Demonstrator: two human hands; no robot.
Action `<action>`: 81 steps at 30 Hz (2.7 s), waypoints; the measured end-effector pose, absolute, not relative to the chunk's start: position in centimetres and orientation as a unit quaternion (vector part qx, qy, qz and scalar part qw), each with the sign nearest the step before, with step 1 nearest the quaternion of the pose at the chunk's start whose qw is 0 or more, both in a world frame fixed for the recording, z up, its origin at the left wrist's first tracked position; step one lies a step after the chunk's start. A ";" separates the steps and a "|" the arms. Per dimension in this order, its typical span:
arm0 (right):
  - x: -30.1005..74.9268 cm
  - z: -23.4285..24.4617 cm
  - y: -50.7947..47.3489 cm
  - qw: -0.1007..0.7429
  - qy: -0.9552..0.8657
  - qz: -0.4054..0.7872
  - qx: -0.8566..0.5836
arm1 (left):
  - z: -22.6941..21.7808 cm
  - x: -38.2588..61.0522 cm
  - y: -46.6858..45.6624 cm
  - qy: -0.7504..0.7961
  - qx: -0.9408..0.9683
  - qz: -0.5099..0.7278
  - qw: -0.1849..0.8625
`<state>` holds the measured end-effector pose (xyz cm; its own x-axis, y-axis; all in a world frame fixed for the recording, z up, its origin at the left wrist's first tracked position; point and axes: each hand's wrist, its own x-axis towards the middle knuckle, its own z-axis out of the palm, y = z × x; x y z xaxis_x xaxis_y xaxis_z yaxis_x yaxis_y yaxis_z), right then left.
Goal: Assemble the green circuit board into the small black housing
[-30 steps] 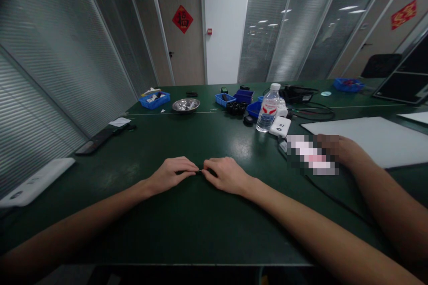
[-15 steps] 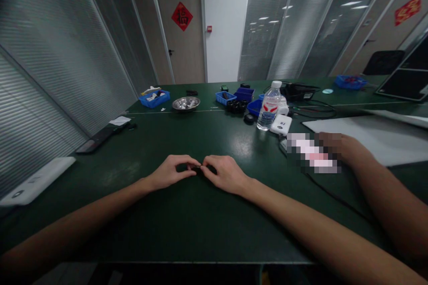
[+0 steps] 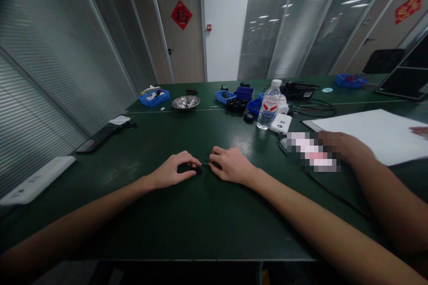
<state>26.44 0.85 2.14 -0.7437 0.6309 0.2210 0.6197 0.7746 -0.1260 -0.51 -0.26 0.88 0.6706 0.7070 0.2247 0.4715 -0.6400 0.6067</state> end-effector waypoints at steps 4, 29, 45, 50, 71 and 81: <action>26.5 2.1 0.9 0.124 -0.933 0.010 -0.339 | 1.0 -0.4 -0.3 0.334 0.880 0.229 0.247; 26.3 1.2 1.6 0.104 -0.875 -0.038 -0.470 | 0.6 -0.7 -0.1 0.372 0.837 0.270 0.297; 25.0 0.9 1.5 0.063 -0.873 -0.061 -0.479 | -0.6 -0.8 0.3 0.414 0.845 0.250 0.227; 24.9 0.9 1.7 0.068 -0.870 -0.062 -0.484 | -0.4 -0.8 0.2 0.410 0.851 0.243 0.220; 24.3 0.9 0.0 0.091 -0.897 -0.041 -0.430 | 1.2 -0.2 -0.8 0.390 0.876 0.239 0.151; 24.5 1.2 0.5 0.072 -0.875 -0.032 -0.477 | 1.1 -0.6 -0.7 0.425 0.864 0.225 0.153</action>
<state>24.54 0.49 1.22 -0.5343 0.8307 0.1562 0.8398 0.5427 -0.0135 -0.56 -0.68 1.08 0.5379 0.8022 0.2592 0.6648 -0.5927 0.4548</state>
